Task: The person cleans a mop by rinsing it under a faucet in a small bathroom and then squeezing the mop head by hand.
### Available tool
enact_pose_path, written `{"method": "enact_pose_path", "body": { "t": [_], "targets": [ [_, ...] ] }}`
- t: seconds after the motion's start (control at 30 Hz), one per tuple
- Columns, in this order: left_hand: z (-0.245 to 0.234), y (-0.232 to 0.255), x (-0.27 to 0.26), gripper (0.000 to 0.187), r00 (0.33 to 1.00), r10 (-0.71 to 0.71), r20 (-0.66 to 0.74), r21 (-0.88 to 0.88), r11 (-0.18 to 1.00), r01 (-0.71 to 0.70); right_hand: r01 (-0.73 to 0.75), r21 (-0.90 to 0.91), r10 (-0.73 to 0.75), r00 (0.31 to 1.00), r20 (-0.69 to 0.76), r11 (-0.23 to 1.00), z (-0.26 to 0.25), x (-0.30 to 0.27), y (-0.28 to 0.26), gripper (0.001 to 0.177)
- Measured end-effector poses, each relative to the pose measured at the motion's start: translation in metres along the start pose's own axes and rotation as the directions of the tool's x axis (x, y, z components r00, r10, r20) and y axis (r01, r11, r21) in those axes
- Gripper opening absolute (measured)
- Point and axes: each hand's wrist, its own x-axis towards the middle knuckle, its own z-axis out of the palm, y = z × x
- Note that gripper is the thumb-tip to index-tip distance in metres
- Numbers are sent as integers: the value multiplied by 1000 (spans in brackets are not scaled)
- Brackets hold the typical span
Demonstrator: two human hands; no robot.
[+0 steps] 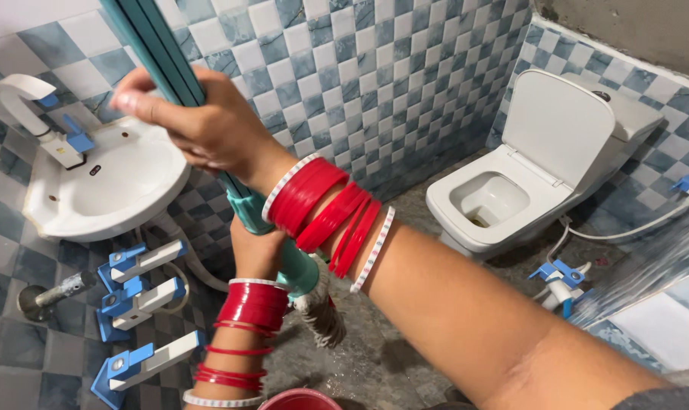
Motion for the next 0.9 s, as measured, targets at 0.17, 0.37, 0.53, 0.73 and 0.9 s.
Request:
{"method": "enact_pose_path", "body": {
  "t": [0.17,0.37,0.53,0.73,0.9],
  "targets": [
    [17,-33,-2,42,959,63,-278,-204,971,-123,-12,-682,-510,655,-558,731,13,0,24,26],
    [8,11,-16,33,985,53,-165,-11,998,-56,-30,-55,36,994,105,998,-11,-20,-12,57],
    [13,70,-12,20,992,7,129,-76,997,3,-431,23,338,739,582,902,-33,-19,-46,66],
    [-1,71,1,16,985,-39,171,-78,996,53,-375,42,306,813,495,926,-30,-9,-36,37],
    [-4,39,-4,27,995,-38,-87,-45,998,34,-170,120,148,973,175,978,2,-13,5,26]
  ]
}}
